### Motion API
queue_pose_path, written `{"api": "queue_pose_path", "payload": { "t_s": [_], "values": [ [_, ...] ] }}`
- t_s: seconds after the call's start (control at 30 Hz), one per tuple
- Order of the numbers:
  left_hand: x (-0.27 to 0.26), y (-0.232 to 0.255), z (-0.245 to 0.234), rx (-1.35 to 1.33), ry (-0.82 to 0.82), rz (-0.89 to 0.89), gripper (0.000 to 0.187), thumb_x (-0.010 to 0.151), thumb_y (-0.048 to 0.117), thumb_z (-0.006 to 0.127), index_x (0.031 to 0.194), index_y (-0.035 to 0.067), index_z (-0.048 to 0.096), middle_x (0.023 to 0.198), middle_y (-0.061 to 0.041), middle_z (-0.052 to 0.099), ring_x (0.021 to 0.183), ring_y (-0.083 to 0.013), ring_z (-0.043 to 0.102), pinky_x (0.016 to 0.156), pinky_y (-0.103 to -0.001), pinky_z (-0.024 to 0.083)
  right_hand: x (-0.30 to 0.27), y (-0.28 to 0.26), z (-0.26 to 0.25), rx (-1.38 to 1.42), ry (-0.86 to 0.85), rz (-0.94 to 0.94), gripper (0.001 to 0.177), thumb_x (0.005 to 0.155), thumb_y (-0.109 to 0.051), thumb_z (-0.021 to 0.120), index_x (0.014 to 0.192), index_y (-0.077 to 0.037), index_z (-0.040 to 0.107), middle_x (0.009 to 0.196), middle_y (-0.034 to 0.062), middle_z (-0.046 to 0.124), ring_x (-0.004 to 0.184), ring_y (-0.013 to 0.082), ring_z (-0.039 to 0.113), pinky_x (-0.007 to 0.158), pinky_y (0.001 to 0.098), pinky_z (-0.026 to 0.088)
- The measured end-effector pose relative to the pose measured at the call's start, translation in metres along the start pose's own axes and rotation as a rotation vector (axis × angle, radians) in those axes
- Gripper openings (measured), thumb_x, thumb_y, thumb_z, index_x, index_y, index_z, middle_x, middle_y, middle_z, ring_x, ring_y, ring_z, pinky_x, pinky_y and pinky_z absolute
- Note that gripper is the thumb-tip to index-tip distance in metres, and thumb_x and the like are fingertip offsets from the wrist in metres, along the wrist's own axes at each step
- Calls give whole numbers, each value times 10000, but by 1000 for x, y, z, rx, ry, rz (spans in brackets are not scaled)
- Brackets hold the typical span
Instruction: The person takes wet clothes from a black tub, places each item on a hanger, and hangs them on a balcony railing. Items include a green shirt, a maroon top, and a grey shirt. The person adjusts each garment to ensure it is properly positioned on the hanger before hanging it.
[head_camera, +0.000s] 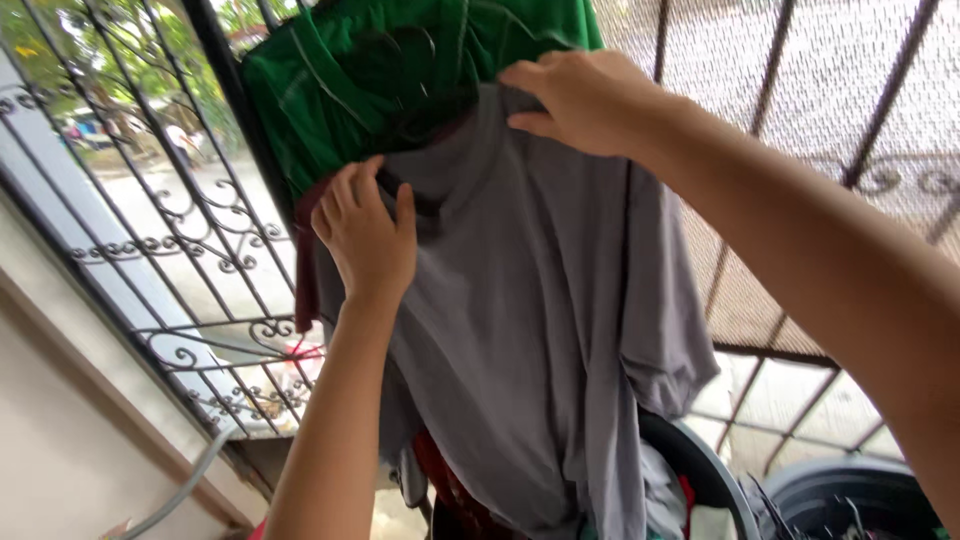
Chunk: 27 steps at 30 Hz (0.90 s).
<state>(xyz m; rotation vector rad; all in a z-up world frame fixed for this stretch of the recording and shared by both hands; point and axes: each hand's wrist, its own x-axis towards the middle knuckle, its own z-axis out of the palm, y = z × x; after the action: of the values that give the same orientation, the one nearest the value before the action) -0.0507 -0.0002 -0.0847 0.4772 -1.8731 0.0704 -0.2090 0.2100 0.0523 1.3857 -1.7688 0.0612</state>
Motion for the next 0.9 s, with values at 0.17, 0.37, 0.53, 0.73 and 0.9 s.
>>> {"api": "queue_pose_path", "payload": {
  "t_s": [0.17, 0.37, 0.53, 0.73, 0.9],
  "values": [
    [-14, 37, 4, -57, 109, 150, 453, 1069, 283, 656, 1464, 128, 498, 1473, -111, 426, 1368, -337, 419, 1160, -547, 269, -50, 37, 5, 221, 57, 73, 651, 894, -401, 830, 1419, -137, 551, 1198, 174, 696, 1023, 371, 697, 785, 476, 561],
    [-42, 111, 3, -293, 92, 329, 365, 1066, 172, 697, 1385, 161, 518, 1454, -51, 472, 1366, -281, 460, 1176, -503, 318, -184, 57, 44, 445, -26, 370, 724, 829, -200, 839, 1446, -72, 482, 1064, 197, 706, 892, 300, 728, 762, 413, 595],
    [-85, 183, 17, -503, -154, 452, 294, 959, 81, 681, 1231, 188, 642, 1197, -8, 612, 1124, -239, 587, 1007, -450, 403, -295, 37, 108, 740, -199, 641, 376, 766, -199, 837, 1074, -24, 712, 950, 73, 741, 713, 176, 663, 641, 358, 546],
    [-143, 254, 49, -510, -352, 795, 254, 878, 133, 710, 1132, 144, 716, 1120, -12, 644, 1127, -220, 588, 1027, -432, 402, -385, 20, 145, 827, -525, 802, 395, 848, -364, 843, 1008, -9, 778, 860, 163, 722, 757, 203, 630, 708, 370, 519],
    [-158, 290, 72, -298, -250, 919, 345, 835, 242, 717, 1165, 141, 723, 1268, -22, 659, 1306, -195, 523, 1185, -432, 271, -446, 33, 127, 1279, -391, 959, 441, 804, -230, 831, 1184, -33, 723, 1014, 34, 776, 926, 94, 687, 837, 275, 541]
  ]
}}
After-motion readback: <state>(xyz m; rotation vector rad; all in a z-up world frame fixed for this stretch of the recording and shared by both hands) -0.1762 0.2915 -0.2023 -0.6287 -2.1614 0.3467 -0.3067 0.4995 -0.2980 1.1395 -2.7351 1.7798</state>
